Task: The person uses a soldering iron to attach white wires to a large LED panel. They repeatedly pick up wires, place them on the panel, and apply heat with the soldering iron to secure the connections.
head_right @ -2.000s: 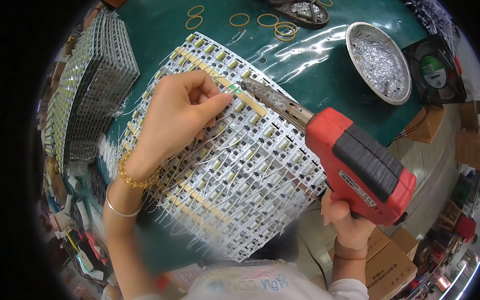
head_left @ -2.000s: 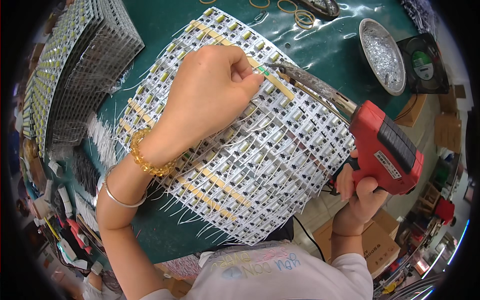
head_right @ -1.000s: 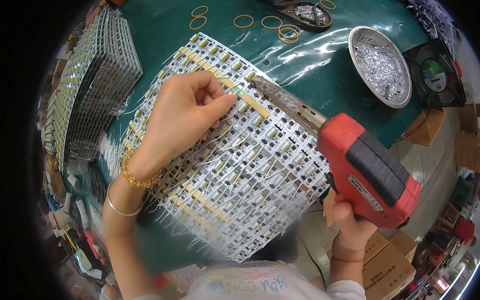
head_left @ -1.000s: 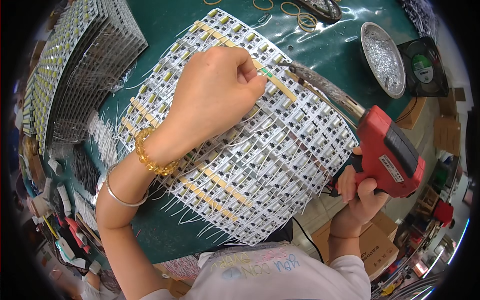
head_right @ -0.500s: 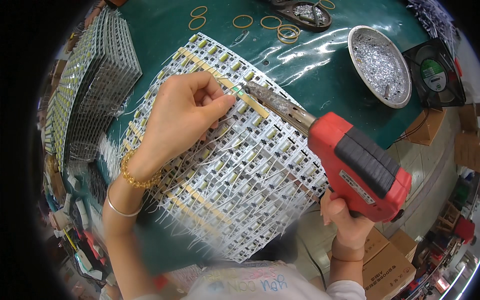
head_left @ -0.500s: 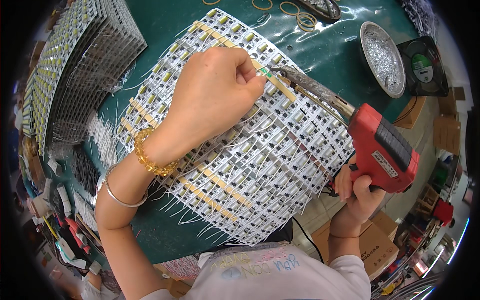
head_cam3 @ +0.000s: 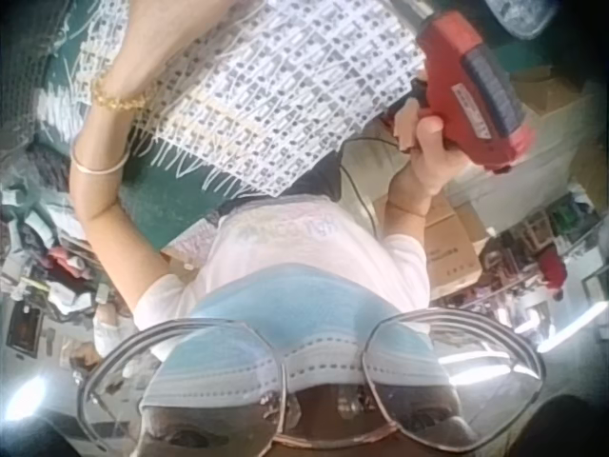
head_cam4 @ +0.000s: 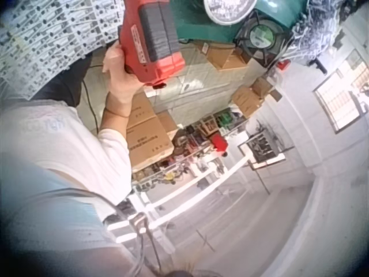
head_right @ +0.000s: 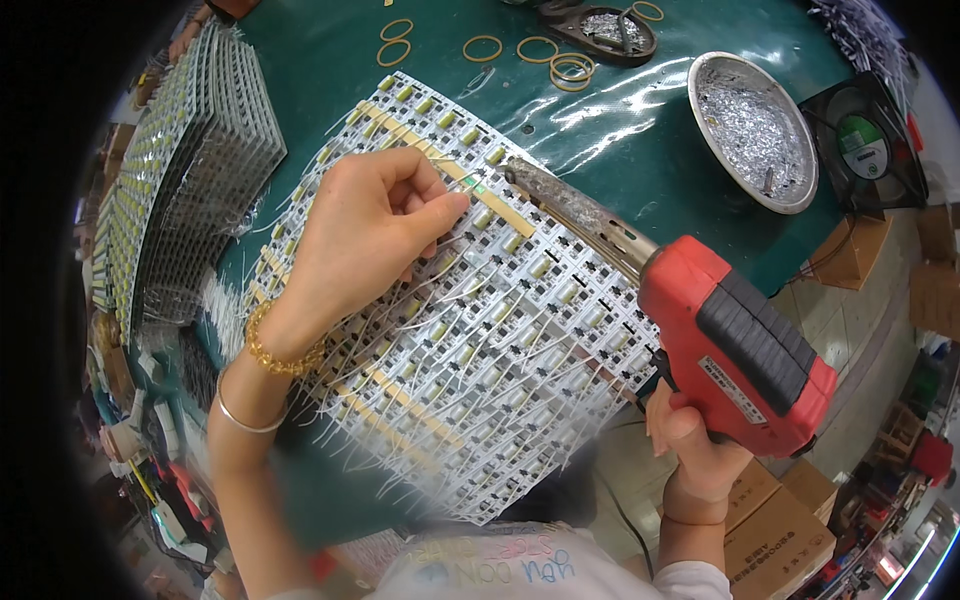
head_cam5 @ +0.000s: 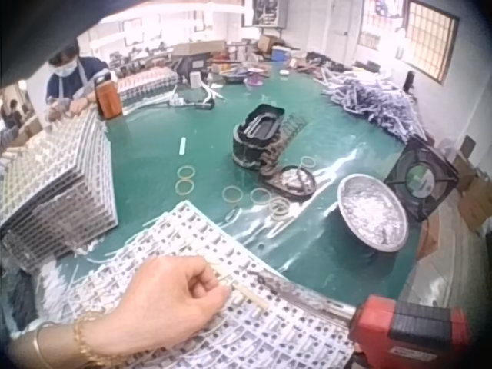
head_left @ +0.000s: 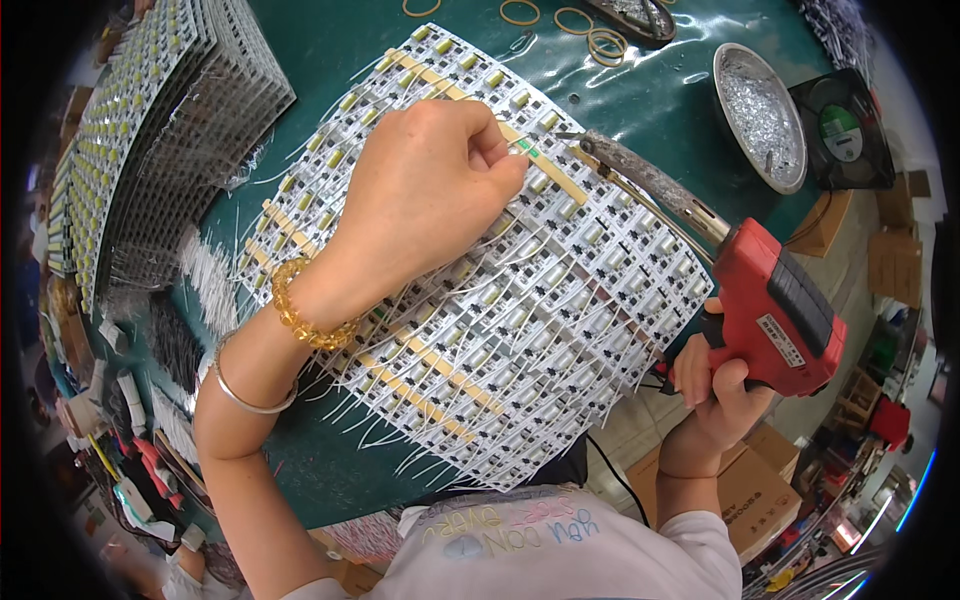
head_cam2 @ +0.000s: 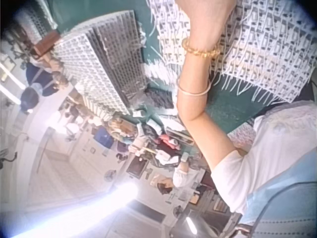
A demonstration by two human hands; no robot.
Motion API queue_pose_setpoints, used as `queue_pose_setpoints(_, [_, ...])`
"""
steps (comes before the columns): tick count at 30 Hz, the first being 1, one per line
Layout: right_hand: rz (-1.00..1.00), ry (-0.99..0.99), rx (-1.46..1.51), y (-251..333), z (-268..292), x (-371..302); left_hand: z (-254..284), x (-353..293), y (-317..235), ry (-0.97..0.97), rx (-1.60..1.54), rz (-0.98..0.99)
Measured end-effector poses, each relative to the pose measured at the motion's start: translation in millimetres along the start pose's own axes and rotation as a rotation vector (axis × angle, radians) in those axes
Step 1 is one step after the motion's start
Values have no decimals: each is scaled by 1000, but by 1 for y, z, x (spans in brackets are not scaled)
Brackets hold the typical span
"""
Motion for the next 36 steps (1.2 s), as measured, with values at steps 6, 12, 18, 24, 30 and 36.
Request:
queue_pose_setpoints(6, [4, 13, 22, -2, 4, -5, 0, -1, 1, 12, -1, 35])
queue_pose_setpoints(12, [37, 2, 29, 4, 18, -7, 18, -11, -7, 93, -119, 92])
queue_pose_setpoints(18, [22, 4, 110, 4, 21, -4, 27, -22, -27, 23, -137, 42])
queue_pose_setpoints(24, [79, 39, 34, 12, 9, -10, 5, -13, -35, -168, 194, -224])
queue_pose_setpoints(30, [37, -15, -30, 7, 12, -14, 4, -16, -37, -167, 297, -352])
queue_pose_setpoints(36, [35, -57, -79, 5, 10, -18, 0, -13, -25, -160, 187, -237])
Point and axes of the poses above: each hand's wrist, its own x-axis towards the middle knuckle, its own z-axis out of the back of the hand, y = z × x, the point moved 9 cm from there along x, towards the middle knuckle, and after that the axes turned 8 degrees about -y, right-handed, at the moved point
